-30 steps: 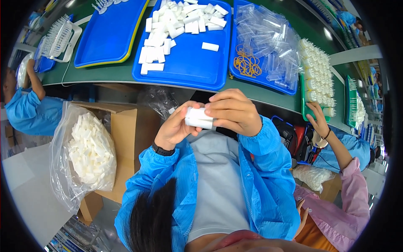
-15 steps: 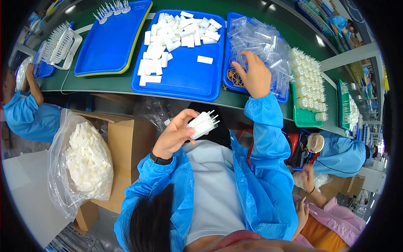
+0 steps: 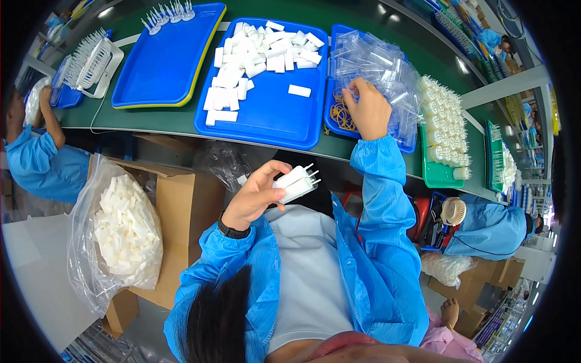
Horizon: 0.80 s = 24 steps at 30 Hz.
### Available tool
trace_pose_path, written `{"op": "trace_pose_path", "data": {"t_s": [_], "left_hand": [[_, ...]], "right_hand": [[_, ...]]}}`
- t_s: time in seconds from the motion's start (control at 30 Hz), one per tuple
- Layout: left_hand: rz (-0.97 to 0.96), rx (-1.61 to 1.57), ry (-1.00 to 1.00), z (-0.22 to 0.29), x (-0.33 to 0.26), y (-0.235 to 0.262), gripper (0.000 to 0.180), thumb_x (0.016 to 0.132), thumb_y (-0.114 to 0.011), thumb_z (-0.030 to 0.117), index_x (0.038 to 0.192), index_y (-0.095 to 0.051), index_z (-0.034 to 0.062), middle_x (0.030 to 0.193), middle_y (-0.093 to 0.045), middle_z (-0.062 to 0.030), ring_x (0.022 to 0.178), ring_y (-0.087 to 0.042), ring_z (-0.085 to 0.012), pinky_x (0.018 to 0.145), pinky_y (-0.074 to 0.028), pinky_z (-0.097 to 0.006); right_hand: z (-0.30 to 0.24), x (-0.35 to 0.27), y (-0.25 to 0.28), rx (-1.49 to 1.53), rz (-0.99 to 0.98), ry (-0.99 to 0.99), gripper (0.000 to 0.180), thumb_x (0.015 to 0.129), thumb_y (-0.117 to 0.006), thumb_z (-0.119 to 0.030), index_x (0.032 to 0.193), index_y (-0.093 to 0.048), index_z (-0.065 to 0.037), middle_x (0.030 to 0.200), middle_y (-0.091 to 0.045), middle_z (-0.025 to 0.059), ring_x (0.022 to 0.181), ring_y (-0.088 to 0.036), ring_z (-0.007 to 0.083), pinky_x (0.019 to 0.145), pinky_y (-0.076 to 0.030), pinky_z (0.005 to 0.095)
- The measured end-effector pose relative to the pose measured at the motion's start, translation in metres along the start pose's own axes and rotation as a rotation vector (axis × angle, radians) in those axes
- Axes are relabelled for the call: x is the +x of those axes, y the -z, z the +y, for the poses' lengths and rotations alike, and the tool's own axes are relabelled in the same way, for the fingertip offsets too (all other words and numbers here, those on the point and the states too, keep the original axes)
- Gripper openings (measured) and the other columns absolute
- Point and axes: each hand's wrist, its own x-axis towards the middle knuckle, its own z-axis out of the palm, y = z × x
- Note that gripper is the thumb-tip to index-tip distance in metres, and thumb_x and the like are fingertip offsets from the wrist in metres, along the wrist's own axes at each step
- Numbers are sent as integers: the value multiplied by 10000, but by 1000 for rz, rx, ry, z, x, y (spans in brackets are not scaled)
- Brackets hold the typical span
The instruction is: The person attaches white foam sleeves onto the pins of electronic components by hand, slides clear plastic covers over them, secures bundles of the components with rubber bands, and places the bundles onto a tray.
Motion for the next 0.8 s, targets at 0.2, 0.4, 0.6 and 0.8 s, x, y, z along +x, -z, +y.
{"op": "trace_pose_path", "data": {"t_s": [0.2, 0.4, 0.6, 0.8], "left_hand": [[9, 31, -10, 0, -2, -2, 428, 819, -666, 55, 1202, -479, 78, 1177, -476, -37, 1023, -558, -141, 632, -552, -237], [136, 126, -94, 9, -2, -9, 484, 808, -676, 26, 1244, -469, 60, 1178, -486, -49, 1016, -551, -136, 658, -542, -252], [156, 235, -167, 13, 3, -12, 415, 812, -657, -19, 1200, -523, 42, 1198, -461, -60, 1028, -543, -161, 677, -567, -261], [158, 276, -163, 11, 4, -15, 385, 815, -643, -37, 1183, -546, 26, 1225, -435, -67, 1057, -542, -182, 687, -585, -273]], "right_hand": [[-8, -4, 15, -5, -24, -30, 134, 791, -668, -163, 905, -614, -118, 818, -647, 81, 756, -634, 288, 594, -493, 397], [-23, -20, 57, 582, -150, 71, 180, 805, -644, -62, 976, -694, -82, 871, -637, 86, 811, -596, 214, 651, -470, 320], [-36, -55, 81, 1025, -358, 183, 190, 819, -630, -3, 986, -716, -35, 940, -618, 97, 845, -575, 192, 731, -454, 288], [-39, -65, 80, 1028, -429, 263, 205, 810, -644, -4, 994, -719, -56, 944, -616, 84, 873, -565, 191, 750, -447, 297]]}}
